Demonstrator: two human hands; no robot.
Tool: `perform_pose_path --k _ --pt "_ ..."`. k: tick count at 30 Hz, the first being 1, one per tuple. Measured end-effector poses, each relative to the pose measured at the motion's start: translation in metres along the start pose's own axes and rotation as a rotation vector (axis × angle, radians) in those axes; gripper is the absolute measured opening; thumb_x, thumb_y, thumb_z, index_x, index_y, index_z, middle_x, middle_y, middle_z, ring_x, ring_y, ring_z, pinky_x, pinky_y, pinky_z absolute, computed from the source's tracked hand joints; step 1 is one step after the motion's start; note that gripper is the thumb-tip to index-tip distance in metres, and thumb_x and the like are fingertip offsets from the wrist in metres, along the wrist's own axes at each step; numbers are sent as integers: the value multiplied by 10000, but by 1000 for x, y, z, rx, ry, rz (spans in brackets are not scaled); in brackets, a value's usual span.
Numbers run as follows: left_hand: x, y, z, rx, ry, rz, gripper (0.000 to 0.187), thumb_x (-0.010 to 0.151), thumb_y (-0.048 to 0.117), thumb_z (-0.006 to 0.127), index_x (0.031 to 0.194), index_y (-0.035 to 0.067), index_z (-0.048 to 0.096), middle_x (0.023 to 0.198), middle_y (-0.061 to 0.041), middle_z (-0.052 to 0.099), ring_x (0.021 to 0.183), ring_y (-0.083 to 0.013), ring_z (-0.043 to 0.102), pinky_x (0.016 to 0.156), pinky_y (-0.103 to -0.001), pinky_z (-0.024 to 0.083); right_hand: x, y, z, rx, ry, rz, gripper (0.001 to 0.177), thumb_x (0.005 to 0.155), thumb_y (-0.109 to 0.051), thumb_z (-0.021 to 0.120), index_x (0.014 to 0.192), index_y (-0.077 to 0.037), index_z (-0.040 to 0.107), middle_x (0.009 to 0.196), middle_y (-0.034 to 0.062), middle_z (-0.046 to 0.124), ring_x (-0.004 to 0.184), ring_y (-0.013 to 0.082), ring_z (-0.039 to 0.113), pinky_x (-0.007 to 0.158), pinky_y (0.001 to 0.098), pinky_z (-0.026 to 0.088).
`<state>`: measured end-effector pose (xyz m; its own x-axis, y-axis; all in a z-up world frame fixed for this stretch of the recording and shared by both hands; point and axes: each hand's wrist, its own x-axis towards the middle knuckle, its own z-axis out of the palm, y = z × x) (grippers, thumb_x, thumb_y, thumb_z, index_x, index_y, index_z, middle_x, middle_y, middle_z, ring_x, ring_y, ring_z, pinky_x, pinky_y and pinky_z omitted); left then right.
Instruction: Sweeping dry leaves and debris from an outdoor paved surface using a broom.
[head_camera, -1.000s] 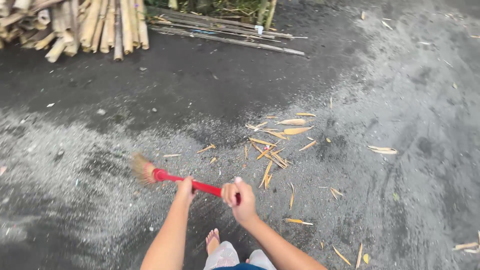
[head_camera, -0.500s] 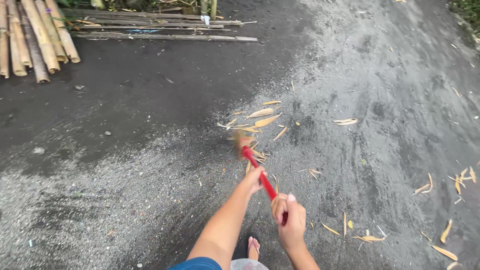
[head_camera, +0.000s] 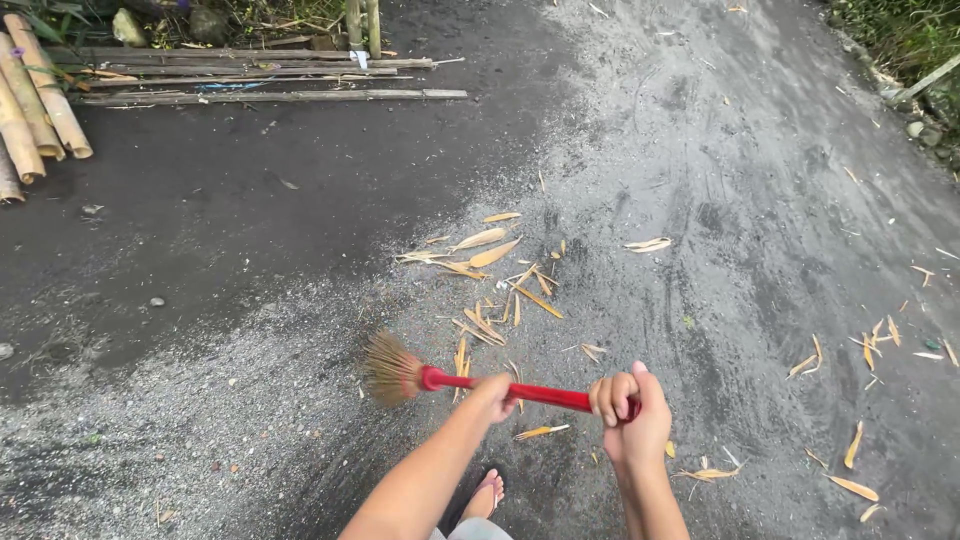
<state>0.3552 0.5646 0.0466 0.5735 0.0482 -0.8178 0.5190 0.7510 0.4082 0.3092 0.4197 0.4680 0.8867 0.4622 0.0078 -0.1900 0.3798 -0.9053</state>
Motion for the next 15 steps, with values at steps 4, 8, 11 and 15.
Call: perform_pose_path --k 4,8,11,15 --pt "8 8 81 -242 38 -84 106 945 202 591 986 131 525 726 -52 611 544 -166 588 453 -283 458 15 -25 -9 -119 61 7 591 1068 -303 313 510 -107 304 443 52 286 481 205 301 554 389 314" --pt "5 23 103 -298 -205 71 145 965 279 554 942 147 500 687 -7 574 518 -130 566 421 -261 437 15 -29 -23 -186 -59 -37 617 1083 -305 304 500 -101 322 453 65 326 522 212 354 589 384 330" --pt "-83 33 115 -425 -301 148 124 977 240 562 960 209 444 728 22 567 595 -115 572 482 -270 450 -12 -44 -22 -278 -173 -79 614 1084 -288 302 499 -105 344 466 57 351 533 214 372 652 393 369" --pt "-166 35 136 -317 -183 170 127 982 276 573 993 276 446 788 41 600 660 -106 569 540 -263 432 -34 -98 -37 -224 -252 -115 594 1078 -275 292 507 -122 354 448 49 363 523 219 381 780 427 408"
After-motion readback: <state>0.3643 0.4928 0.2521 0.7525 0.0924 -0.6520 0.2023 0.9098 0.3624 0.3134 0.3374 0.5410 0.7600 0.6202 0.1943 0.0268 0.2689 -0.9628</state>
